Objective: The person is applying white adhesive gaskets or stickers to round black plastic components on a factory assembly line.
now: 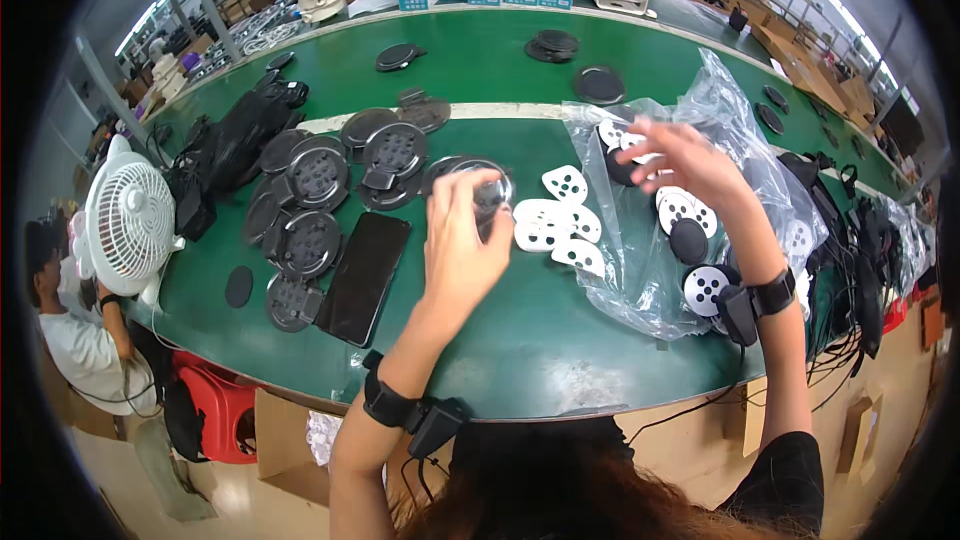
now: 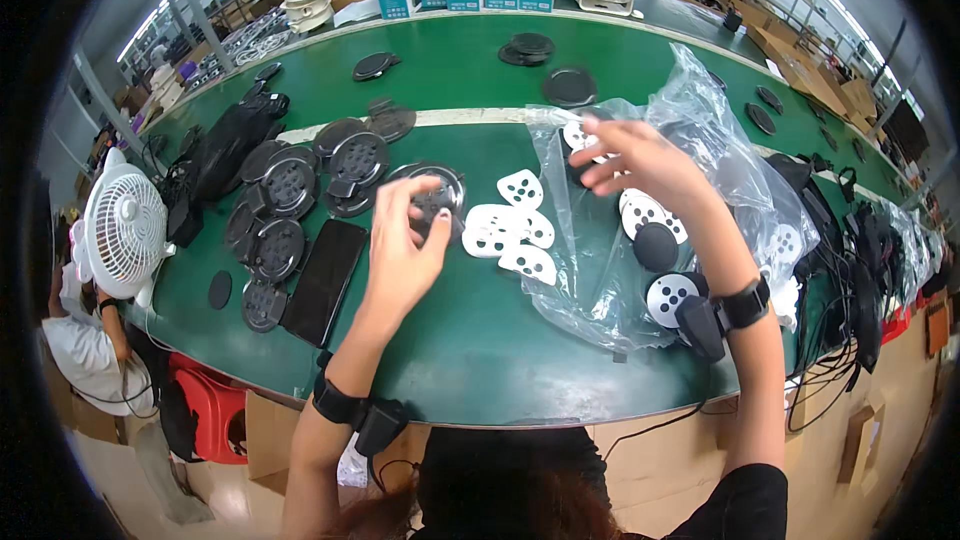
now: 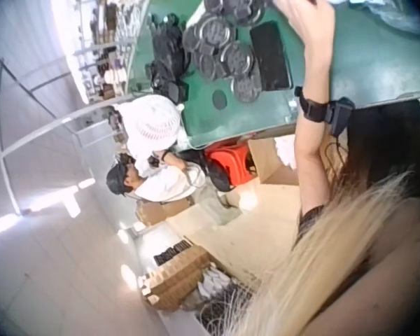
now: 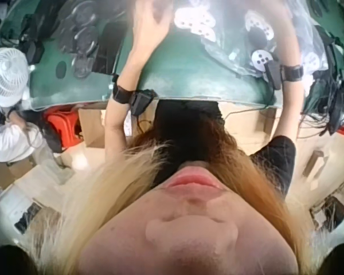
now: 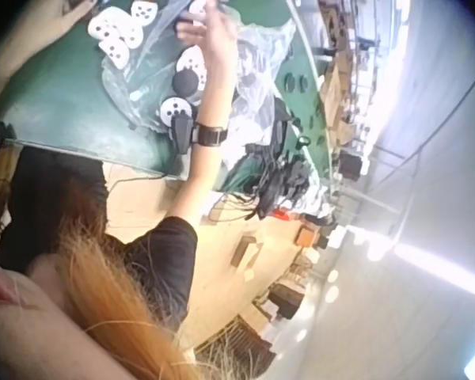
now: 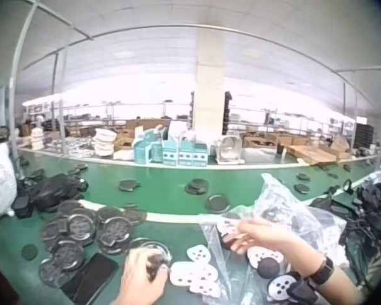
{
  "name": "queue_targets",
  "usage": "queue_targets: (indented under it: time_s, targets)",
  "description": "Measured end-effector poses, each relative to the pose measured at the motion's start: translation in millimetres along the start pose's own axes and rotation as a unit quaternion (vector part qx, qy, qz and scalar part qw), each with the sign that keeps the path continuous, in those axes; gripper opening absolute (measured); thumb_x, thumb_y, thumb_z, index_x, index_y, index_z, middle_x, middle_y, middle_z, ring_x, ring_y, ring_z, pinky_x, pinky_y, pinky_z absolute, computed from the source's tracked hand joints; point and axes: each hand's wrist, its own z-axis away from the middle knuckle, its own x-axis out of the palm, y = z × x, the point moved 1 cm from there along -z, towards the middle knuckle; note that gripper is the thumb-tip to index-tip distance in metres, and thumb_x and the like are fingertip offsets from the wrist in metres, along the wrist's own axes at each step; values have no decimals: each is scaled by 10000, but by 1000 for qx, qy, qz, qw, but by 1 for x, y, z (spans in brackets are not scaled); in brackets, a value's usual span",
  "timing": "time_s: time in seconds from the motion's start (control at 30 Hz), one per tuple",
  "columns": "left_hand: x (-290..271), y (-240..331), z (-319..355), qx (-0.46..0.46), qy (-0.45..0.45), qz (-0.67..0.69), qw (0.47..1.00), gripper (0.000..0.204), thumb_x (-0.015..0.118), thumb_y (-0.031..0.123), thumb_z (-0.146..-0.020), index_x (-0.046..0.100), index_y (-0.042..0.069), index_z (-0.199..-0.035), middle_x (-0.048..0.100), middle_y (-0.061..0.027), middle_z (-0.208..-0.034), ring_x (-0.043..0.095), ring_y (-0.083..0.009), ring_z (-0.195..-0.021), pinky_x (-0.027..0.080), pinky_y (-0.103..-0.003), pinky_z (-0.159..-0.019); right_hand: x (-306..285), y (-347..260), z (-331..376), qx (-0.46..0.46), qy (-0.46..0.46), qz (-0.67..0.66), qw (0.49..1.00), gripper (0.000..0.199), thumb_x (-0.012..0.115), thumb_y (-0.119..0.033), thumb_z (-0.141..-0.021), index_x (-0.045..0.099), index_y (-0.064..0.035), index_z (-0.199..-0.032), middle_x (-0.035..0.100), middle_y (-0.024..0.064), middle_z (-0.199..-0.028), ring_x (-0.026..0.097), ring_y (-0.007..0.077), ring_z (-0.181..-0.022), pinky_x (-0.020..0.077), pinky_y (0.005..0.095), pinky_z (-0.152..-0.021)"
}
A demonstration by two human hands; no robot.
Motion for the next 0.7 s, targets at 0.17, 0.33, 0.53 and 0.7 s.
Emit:
queue_targets:
  time_s: [0.17, 0.33, 0.53, 0.7]
  targets:
    - [0, -30, -8, -12, 0, -183, 983, 583, 663, 154, -744, 412, 32, -1256, 452, -158, -1189, 395, -347, -1114, 351, -448, -919, -15, 13, 21, 6, 11, 531, 847, 503, 641, -396, -777, 542, -10, -1084, 624, 151, -912, 618, 235, -711, 481, 338, -627]
    - [0, -34, -9, -26, -29, -178, 983, 689, 719, 167, -699, 380, 24, -1282, 444, -167, -1186, 401, -356, -1107, 359, -455, -915, -18, 33, 50, -22, 35, 616, 787, 597, 748, -375, -659, 512, -15, -1072, 575, 187, -906, 575, 342, -859, 451, 389, -740]
    - [-7, -34, -17, -27, 9, -115, 993, 632, 702, 73, -704, 403, 16, -1258, 471, -172, -1055, 471, -317, -998, 393, -393, -887, -21, 47, 48, -38, 42, 586, 808, 595, 740, -329, -664, 457, 14, -1059, 544, 238, -948, 554, 389, -883, 445, 415, -763]
    - [-12, -36, -19, -10, 11, -83, 996, 612, 682, 41, -716, 405, 27, -1262, 475, -167, -1059, 475, -313, -1002, 389, -392, -890, -23, 29, 39, -82, 8, 616, 783, 642, 745, -250, -653, 415, 67, -1103, 556, 275, -954, 559, 411, -881, 446, 432, -764]
